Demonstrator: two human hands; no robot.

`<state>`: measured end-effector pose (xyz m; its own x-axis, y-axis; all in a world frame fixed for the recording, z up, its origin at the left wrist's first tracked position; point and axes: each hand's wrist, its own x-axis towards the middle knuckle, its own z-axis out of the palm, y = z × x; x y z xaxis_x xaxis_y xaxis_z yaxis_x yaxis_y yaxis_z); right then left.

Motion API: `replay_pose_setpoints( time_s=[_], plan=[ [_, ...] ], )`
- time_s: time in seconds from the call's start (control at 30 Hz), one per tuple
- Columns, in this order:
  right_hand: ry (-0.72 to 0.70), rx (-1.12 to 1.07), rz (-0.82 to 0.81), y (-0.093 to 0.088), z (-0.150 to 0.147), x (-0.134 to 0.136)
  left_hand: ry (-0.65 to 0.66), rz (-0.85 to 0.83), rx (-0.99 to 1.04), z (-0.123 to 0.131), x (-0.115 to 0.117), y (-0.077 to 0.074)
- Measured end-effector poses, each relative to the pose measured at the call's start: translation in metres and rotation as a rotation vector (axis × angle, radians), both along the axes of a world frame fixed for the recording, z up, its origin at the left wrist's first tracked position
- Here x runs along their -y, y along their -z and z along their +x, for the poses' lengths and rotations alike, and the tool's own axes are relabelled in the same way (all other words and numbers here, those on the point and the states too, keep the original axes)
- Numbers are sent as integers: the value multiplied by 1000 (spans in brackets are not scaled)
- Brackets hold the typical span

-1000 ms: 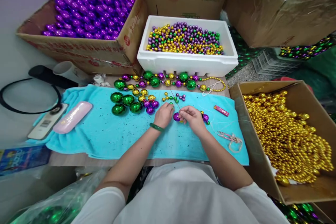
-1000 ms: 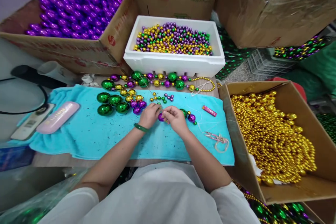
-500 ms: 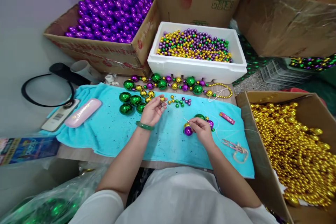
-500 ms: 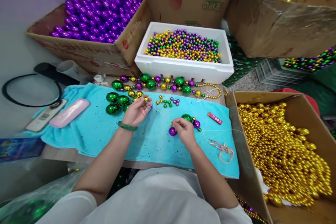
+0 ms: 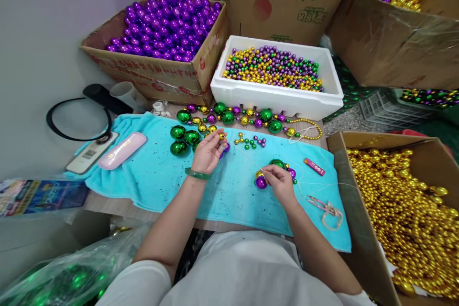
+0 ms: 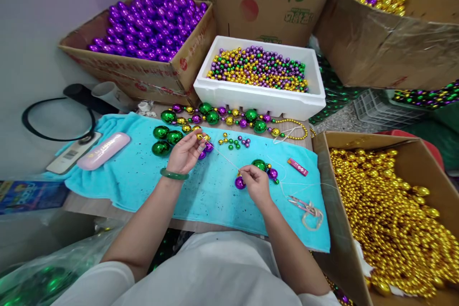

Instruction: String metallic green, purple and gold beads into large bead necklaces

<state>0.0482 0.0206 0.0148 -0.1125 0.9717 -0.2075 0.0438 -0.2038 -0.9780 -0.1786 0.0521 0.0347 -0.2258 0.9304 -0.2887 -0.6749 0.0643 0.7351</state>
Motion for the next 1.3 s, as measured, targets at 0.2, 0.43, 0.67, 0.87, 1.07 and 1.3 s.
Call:
replay_pose_setpoints(
  time_s=[0.2,0.43,0.67,0.87,1.07,1.3],
  plan=[
    [-21,48,44,4,4,1,-18,68,-97,-2,2,-1],
    [-71,100,57,10,7,-3,29,142,-231,-9,6,-20],
    [-85,13,23,4,-5,-5,10,139,-342,-11,6,-34],
    [-102,-141,-89,3,-26,-6,152,63,-417,18,13,-18],
    [-256,-190,-59,-7,-30,-28,199,92,-601,35,17,-10],
    [-413,-96,-65,-3,-34,-47,60,77,-307,28,12,-14]
  ],
)
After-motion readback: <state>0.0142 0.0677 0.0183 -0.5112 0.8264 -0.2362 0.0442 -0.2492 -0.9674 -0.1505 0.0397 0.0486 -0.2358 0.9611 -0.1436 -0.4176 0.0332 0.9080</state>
